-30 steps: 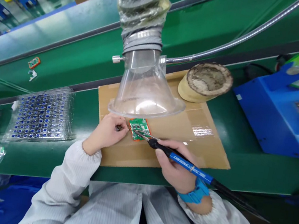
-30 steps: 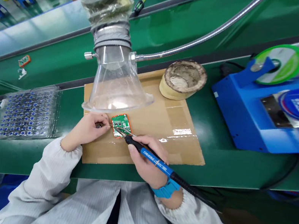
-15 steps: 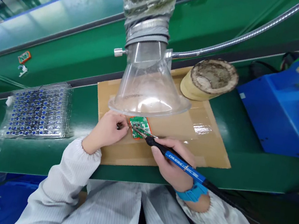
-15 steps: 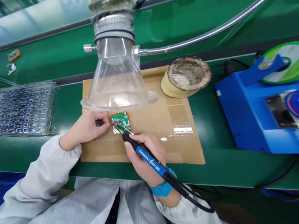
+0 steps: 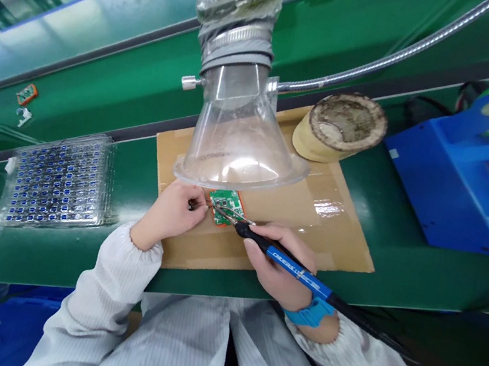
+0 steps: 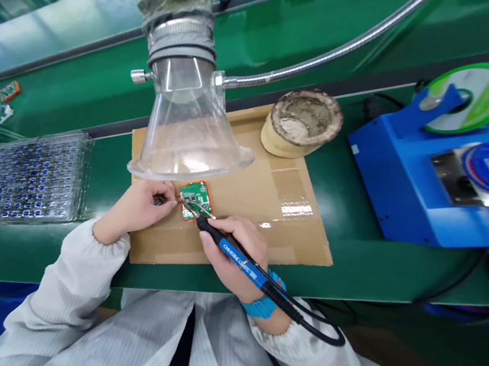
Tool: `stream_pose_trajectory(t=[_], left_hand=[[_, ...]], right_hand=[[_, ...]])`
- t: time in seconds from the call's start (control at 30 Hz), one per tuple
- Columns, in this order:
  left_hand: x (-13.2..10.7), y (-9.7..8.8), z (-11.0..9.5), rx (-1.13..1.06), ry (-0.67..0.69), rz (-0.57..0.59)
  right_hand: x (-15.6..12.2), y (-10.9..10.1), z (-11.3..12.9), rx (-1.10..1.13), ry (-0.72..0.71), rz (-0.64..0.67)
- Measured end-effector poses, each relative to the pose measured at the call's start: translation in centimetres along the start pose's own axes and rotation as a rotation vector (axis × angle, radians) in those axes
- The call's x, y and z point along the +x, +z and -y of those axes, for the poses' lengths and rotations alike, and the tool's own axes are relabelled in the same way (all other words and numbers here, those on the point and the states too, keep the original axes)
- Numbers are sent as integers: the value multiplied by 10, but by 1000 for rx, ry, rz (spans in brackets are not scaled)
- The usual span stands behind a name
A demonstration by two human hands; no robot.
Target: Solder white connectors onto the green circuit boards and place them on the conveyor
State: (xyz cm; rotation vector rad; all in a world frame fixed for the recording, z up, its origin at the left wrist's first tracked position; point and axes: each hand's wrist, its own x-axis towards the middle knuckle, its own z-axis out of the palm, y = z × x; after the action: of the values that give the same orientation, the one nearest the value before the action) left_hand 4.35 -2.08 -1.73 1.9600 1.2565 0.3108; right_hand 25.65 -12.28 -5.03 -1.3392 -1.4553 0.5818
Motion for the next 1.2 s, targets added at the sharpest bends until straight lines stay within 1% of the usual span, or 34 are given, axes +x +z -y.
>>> stream_pose_trajectory(t=[0.23,0.43,0.73,0.97,1.2], left_hand=[[0,0,1,-18,-8,5],[1,0,2,-23,-2,0],[1,1,2,-29,-12,1],[1,0,2,-37,-15,7],[1,0,0,-25,-32,5]], right_hand=[[2,0,4,-18,-61,12],[3,-1,4,-4,-45,20],[4,1,2,-66,-157,9],[5,0,2,-33,-171,-3],[6,2,3,-48,-189,-1]])
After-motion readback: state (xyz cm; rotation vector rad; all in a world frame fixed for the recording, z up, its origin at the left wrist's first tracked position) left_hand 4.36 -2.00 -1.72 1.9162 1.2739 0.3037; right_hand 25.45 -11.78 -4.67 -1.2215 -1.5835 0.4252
